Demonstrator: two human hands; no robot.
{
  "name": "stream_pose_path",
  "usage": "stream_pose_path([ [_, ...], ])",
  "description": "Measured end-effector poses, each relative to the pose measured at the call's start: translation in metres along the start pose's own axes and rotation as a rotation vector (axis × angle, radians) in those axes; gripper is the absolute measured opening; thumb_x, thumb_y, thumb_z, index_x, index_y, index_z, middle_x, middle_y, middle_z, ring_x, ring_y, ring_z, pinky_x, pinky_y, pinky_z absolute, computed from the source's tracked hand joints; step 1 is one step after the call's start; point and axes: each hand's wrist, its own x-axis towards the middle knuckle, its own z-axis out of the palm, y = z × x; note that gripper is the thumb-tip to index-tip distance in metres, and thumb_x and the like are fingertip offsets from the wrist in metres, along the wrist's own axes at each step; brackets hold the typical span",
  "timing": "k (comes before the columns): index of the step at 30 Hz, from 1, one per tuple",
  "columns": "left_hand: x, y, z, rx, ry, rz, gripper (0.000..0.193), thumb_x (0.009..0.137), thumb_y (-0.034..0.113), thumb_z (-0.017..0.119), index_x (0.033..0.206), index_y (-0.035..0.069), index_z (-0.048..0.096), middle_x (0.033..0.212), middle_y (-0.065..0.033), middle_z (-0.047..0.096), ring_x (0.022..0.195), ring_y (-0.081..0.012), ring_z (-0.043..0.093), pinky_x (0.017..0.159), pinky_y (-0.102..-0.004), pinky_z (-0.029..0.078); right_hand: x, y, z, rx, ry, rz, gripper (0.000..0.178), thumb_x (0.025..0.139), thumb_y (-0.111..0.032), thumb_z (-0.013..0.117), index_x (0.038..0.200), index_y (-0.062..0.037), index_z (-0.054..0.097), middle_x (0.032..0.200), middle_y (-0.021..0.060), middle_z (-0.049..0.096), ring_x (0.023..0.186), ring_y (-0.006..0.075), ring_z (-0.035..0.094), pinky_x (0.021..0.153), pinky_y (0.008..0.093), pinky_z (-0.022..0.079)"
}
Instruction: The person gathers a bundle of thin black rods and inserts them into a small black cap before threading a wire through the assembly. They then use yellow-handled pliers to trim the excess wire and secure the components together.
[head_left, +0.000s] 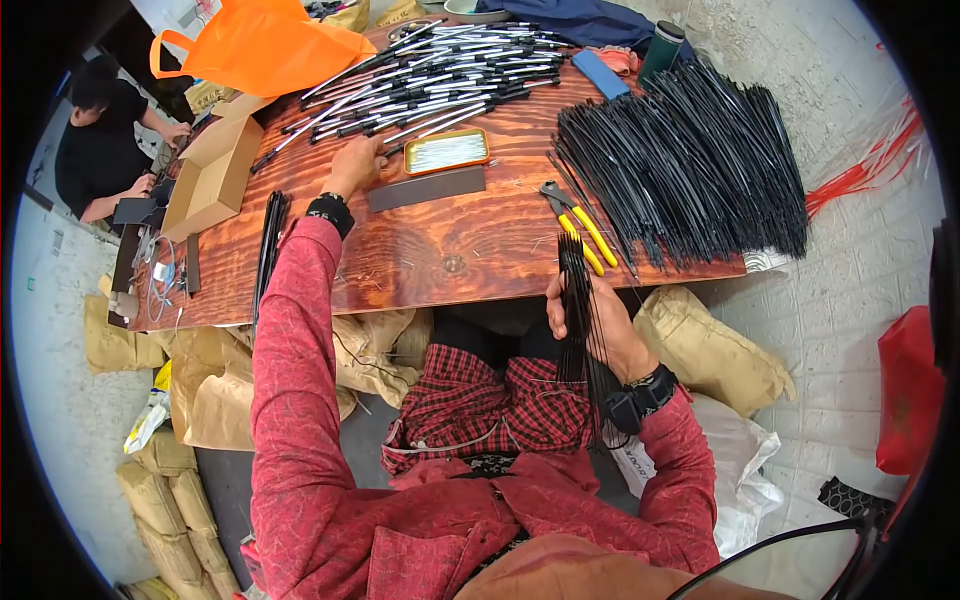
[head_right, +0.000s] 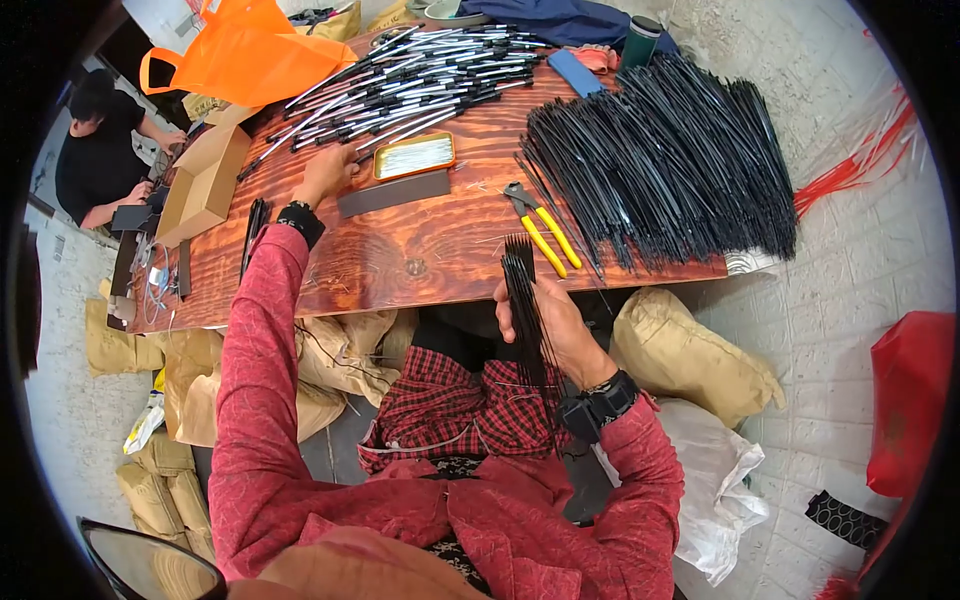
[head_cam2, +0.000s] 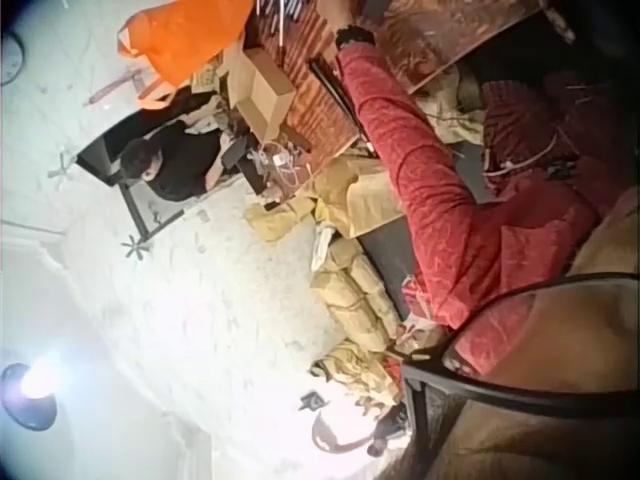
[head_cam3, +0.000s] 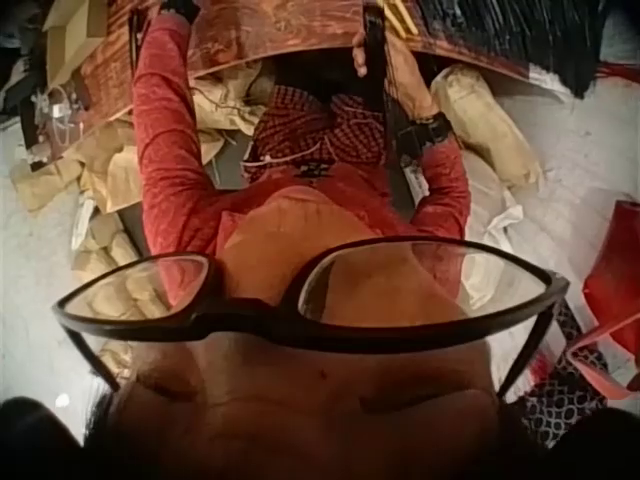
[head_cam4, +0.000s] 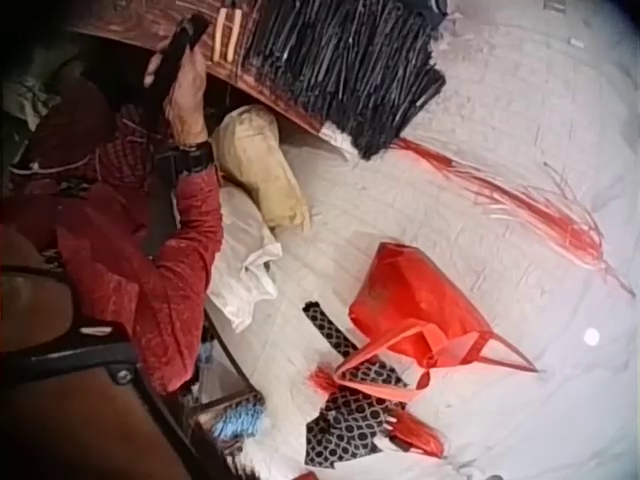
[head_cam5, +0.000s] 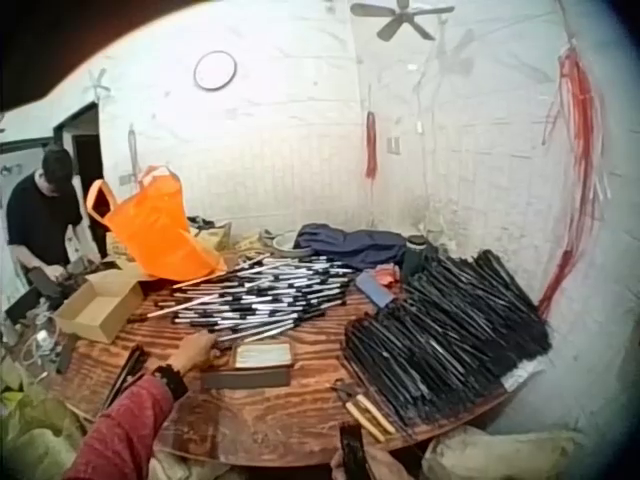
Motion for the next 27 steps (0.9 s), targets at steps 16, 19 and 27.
stream_pose_path([
  [16, -0.154, 0.059, -0.096, -0.934, 0.275, 0.085, 0.025, 0.100, 0.021, 0.054, 0.112, 0.002, 0.066, 0.082, 0.0044, 0.059, 0.071, -0.0053, 0.051, 0.063, -0.0233, 0.044, -0.045, 0.012, 0.034, -0.173, -0.015, -0.127, 0.035, 0.102, -0.034, 0.043, 0.100, -0.0020, 0.055, 0.081, 0.0116, 0.060, 0.059, 0.0170, 0.053, 0.058, 0.0299, 0.045],
  [19, -0.223, 0.089, -0.095, -1.025, 0.167, 0.124, 0.028, 0.101, 0.021, 0.054, 0.119, 0.002, 0.065, 0.080, 0.0062, 0.056, 0.070, -0.0043, 0.050, 0.061, -0.0219, 0.042, -0.047, 0.014, 0.066, -0.174, -0.091, -0.178, 0.033, 0.102, -0.033, 0.044, 0.100, -0.0018, 0.055, 0.096, 0.0164, 0.063, 0.060, 0.0173, 0.054, 0.059, 0.0297, 0.046],
  [27, -0.344, 0.167, -0.029, -1.582, -0.112, -0.036, 0.036, 0.102, 0.025, 0.052, 0.130, 0.003, 0.058, 0.074, 0.0083, 0.048, 0.067, -0.0031, 0.042, 0.059, -0.0197, 0.038, -0.071, 0.042, 0.110, -0.387, -0.079, -0.097, 0.030, 0.102, -0.029, 0.047, 0.100, -0.0010, 0.058, 0.125, 0.0199, 0.061, 0.066, 0.0134, 0.059, 0.063, 0.0245, 0.048],
])
